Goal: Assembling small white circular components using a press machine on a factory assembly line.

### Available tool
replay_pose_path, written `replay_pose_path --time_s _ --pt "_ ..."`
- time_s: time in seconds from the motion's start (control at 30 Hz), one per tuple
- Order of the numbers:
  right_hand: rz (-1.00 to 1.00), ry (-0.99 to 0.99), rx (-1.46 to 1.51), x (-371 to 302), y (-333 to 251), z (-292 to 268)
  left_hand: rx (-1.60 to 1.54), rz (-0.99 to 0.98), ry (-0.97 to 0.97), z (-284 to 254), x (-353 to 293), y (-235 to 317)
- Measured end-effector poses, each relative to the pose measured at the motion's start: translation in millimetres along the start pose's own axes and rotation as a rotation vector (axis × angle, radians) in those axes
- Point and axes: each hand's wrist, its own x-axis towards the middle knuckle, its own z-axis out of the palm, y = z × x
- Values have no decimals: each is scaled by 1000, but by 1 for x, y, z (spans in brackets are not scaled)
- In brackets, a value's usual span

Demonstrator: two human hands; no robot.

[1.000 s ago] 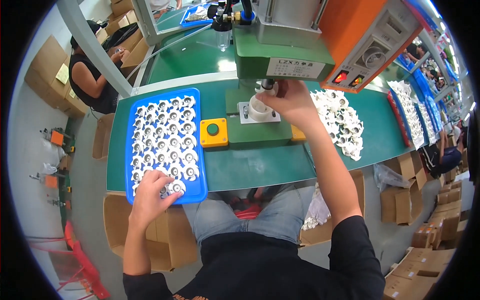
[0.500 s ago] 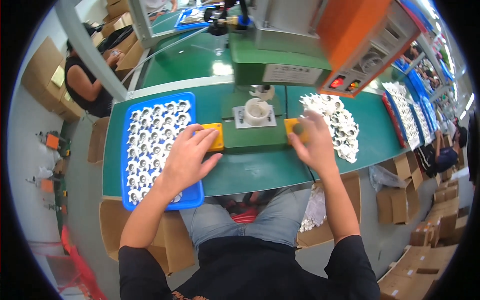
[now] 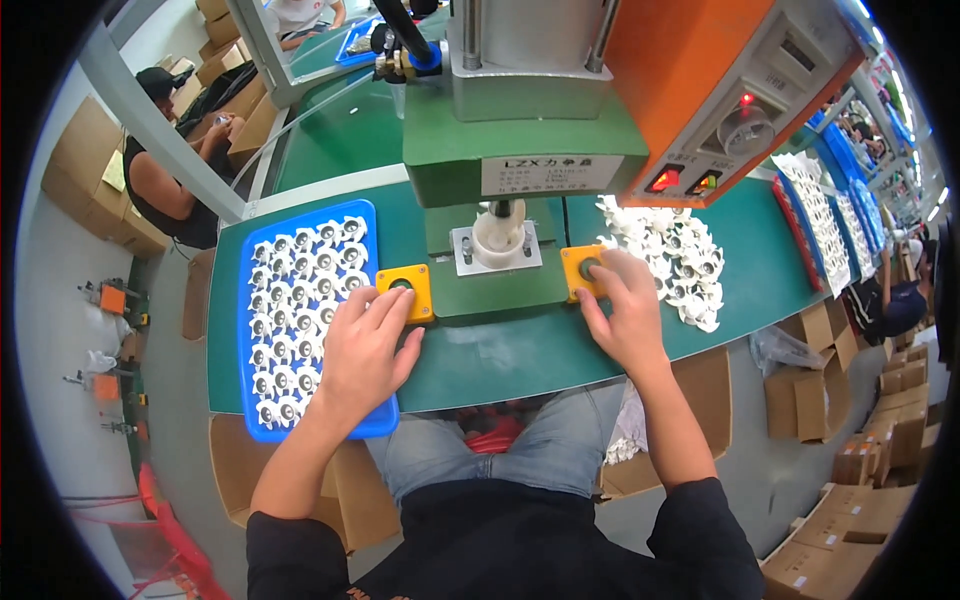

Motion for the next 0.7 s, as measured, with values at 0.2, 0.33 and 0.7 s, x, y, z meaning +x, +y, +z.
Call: replay_pose_path --time_s 0.2,0.33,0.7 --pt "42 -21 32 -3 -5 0 -62 -30 -14 -7 -5 -2" --pt "75 20 -13 0 -13 -4 -138 -114 104 -23 -24 -4" --pt "156 -1 332 51 -43 20 -109 -593 412 -49 -169 -11"
